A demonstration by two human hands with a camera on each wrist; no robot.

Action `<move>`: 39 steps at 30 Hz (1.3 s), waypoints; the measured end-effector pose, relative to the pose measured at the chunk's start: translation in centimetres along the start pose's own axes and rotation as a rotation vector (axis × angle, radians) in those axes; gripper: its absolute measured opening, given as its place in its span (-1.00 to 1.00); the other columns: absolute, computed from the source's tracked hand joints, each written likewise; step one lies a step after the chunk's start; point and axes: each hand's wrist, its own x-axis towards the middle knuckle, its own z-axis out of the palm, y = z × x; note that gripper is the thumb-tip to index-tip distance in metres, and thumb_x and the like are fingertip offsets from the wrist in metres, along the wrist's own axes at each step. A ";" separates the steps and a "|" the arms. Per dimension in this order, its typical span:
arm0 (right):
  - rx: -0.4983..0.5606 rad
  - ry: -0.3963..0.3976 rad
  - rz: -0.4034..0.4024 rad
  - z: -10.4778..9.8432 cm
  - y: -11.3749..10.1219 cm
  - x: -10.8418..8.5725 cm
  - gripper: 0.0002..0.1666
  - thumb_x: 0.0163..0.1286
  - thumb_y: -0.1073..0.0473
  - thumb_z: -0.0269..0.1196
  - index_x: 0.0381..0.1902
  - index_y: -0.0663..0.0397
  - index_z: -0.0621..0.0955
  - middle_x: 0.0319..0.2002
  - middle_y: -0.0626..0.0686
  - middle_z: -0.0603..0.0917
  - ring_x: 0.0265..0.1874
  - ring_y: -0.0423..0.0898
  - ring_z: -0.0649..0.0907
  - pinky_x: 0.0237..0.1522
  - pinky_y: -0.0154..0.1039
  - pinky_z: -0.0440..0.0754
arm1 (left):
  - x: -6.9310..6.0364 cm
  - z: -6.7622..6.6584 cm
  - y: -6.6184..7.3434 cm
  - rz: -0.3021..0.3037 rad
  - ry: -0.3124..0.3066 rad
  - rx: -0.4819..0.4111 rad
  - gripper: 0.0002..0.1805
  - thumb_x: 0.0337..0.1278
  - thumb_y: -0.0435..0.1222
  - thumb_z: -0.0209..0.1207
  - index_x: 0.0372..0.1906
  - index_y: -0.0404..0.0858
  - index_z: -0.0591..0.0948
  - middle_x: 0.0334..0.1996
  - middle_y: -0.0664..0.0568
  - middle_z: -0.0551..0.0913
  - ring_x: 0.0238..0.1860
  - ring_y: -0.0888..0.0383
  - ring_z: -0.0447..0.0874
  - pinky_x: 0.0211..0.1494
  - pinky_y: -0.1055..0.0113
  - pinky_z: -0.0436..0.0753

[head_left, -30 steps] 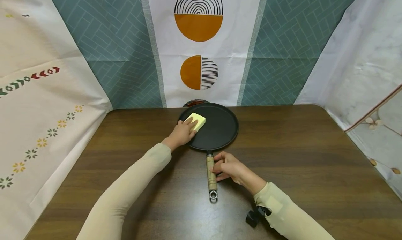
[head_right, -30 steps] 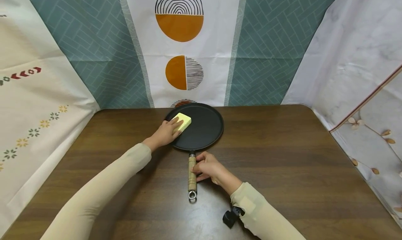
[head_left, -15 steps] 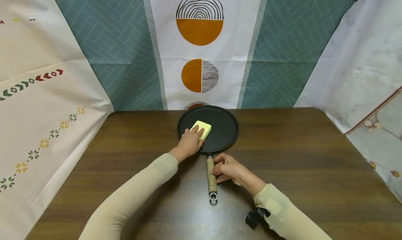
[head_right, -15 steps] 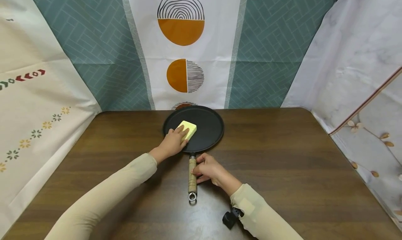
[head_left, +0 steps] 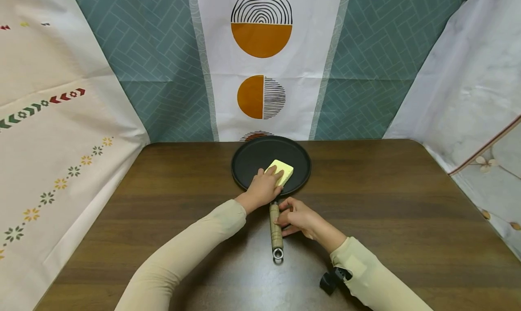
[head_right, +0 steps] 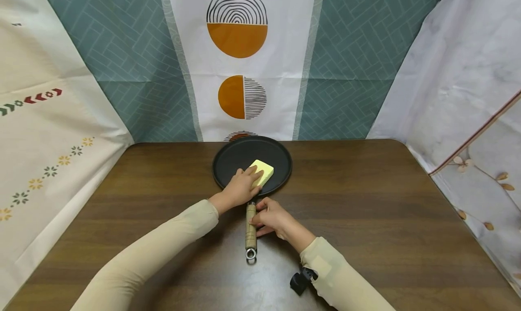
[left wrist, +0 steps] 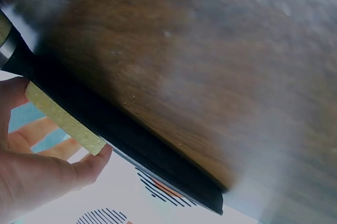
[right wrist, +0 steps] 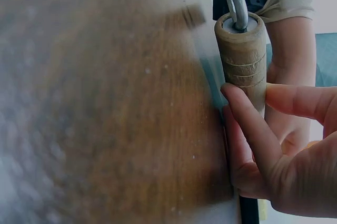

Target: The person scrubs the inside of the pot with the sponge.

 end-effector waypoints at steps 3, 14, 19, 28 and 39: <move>0.002 -0.004 0.002 -0.1 0.0 0.0 -0.50 0.20 0.45 0.20 0.06 0.43 0.28 -0.23 0.21 0.55 -0.36 -0.04 0.59 -0.33 -0.08 0.69 | 0.1 0.1 0.2 -0.005 0.003 -0.008 -0.43 0.34 -0.12 0.12 0.39 -0.17 0.38 0.39 -0.17 0.29 -0.01 -0.16 0.43 -0.06 0.04 0.54; 0.011 -0.004 0.004 0.1 0.3 -0.1 -0.50 0.21 0.45 0.21 0.05 0.43 0.28 -0.24 0.20 0.56 -0.36 -0.05 0.57 -0.33 -0.08 0.69 | -0.1 0.1 1.0 -0.070 0.018 -0.067 -0.43 0.36 -0.14 0.10 0.42 -0.15 0.34 0.40 -0.15 0.26 0.08 -0.19 0.38 0.01 0.00 0.50; 0.016 -0.005 0.007 0.0 0.4 -0.1 -0.49 0.19 0.44 0.21 0.06 0.43 0.28 -0.23 0.21 0.56 -0.37 -0.05 0.58 -0.33 -0.08 0.69 | -0.1 -0.3 0.5 -0.117 0.063 -0.080 -0.44 0.37 -0.14 0.09 0.41 -0.15 0.35 0.40 -0.16 0.25 0.08 -0.21 0.37 -0.03 0.00 0.49; 0.006 0.005 0.006 -0.1 0.3 -0.1 -0.49 0.20 0.43 0.22 0.06 0.42 0.29 -0.18 0.25 0.60 -0.37 -0.03 0.61 -0.33 -0.09 0.69 | -0.2 -2.0 -1.6 -0.201 0.145 -0.116 -0.45 0.35 -0.17 0.09 0.40 -0.18 0.37 0.38 -0.19 0.27 0.08 -0.24 0.35 -0.03 -0.04 0.46; 0.009 -0.002 -0.007 -0.1 0.2 0.0 -0.48 0.19 0.43 0.22 0.07 0.43 0.28 -0.17 0.26 0.57 -0.36 -0.03 0.61 -0.33 -0.10 0.69 | -0.7 -4.0 -5.3 -0.309 0.206 -0.124 -0.44 0.36 -0.19 0.08 0.41 -0.22 0.34 0.39 -0.24 0.25 0.10 -0.33 0.32 0.04 -0.14 0.43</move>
